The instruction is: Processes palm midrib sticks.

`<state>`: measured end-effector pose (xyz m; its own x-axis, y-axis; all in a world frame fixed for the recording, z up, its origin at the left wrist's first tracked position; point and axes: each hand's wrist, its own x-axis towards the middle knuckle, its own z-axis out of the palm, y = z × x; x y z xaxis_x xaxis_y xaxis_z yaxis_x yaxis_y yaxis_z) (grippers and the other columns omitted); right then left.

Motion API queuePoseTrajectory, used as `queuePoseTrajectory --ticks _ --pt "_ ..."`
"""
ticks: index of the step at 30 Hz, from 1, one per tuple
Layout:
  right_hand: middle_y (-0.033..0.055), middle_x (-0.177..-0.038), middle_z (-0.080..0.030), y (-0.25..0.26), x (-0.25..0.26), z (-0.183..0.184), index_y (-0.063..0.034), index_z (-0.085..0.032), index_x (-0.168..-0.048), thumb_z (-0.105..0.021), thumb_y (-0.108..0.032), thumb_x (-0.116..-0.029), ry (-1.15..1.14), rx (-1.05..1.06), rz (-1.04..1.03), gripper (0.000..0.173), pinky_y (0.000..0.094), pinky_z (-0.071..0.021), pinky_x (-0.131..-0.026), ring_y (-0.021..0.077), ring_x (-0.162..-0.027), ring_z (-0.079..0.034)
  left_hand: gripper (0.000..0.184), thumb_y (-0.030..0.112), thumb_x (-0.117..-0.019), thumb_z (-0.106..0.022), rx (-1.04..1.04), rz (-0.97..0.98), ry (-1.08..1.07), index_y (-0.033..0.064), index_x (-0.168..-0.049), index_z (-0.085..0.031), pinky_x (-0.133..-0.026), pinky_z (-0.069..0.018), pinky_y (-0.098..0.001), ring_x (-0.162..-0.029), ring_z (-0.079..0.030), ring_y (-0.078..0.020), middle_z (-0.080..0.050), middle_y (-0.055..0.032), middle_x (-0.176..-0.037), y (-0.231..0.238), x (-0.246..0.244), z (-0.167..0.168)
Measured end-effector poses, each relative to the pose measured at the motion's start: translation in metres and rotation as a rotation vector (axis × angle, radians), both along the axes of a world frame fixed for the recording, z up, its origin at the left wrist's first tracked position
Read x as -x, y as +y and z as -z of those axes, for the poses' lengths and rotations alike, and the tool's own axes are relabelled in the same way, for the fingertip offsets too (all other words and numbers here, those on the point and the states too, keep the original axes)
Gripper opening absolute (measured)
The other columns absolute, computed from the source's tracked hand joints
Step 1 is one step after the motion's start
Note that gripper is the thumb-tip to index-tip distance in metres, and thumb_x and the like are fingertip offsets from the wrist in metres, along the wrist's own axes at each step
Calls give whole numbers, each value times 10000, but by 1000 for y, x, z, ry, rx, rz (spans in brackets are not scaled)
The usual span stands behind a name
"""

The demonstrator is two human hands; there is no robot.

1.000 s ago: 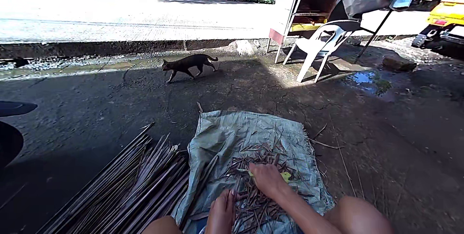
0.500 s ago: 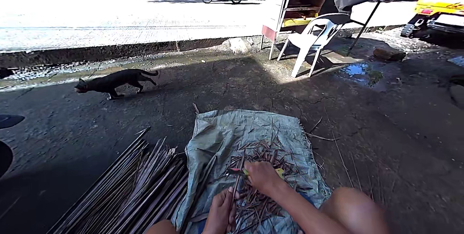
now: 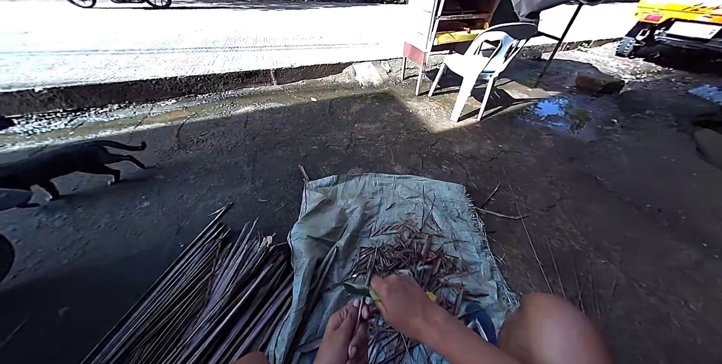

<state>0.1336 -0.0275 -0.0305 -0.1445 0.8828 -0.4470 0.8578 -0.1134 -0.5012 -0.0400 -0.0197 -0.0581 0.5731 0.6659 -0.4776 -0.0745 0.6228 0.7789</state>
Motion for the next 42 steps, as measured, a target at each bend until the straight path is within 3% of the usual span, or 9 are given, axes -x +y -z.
queuePoseTrajectory --ticks 2,5,12,20,24,27,34,42 --pt "299 -1097 -685 2 2 2 56 -600 -1230 -497 -124 -1066 -26 10 -41 264 610 -507 -900 470 -1082 -668 421 140 -1117 -138 63 -5 -45 123 -912 -506 -381 -360 -106 -348 -383 49 -413 122 -458 1 0 0" --pt "300 -1152 -673 12 -16 1 49 -585 -1264 -477 -141 -1080 -76 28 24 286 607 -501 -930 465 -1127 -656 453 163 -1131 -165 86 19 58 107 -857 -520 -381 -361 -122 -347 -395 25 -419 92 -447 -1 -4 -3" --pt "294 -1098 -686 0 -1 -1 55 -597 -1231 -494 -106 -1064 -58 0 -73 254 607 -510 -887 468 -1069 -672 464 140 -1114 -124 34 -14 4 128 -855 -509 -373 -346 -110 -344 -381 48 -419 118 -448 -1 -1 2" --pt "266 -1230 -663 33 -63 -13 2 -549 -1348 -425 -157 -1097 -233 22 423 322 566 -495 -975 432 -1194 -638 472 163 -1123 -147 5 -36 56 125 -831 -515 -365 -338 -120 -338 -380 36 -408 107 -438 -2 0 -2" --pt "286 -1127 -683 9 -15 -12 31 -593 -1268 -483 -144 -1073 -93 18 116 284 606 -509 -914 459 -1104 -665 404 121 -1132 -243 -178 -26 307 66 -853 -530 -382 -355 -145 -352 -385 7 -421 76 -454 -2 -5 -3" --pt "291 -1131 -682 5 5 -2 40 -593 -1267 -488 -104 -1066 -86 72 -33 269 623 -502 -903 473 -1103 -660 367 112 -1127 -279 -292 22 410 37 -889 -548 -401 -369 -161 -371 -399 -5 -429 69 -472 -4 -8 2" --pt "275 -1172 -683 33 -36 -1 21 -579 -1307 -417 -69 -1076 -248 -2 224 297 598 -507 -918 455 -1137 -658 334 110 -1125 -318 -328 89 466 26 -906 -555 -417 -384 -169 -383 -405 -11 -424 63 -482 -5 -12 -1" --pt "278 -1183 -679 24 -27 1 31 -574 -1312 -394 -44 -1073 -257 52 204 308 590 -509 -924 453 -1144 -657 321 106 -1116 -363 -358 130 523 32 -866 -550 -435 -378 -175 -401 -403 -13 -434 60 -505 -6 -4 5"
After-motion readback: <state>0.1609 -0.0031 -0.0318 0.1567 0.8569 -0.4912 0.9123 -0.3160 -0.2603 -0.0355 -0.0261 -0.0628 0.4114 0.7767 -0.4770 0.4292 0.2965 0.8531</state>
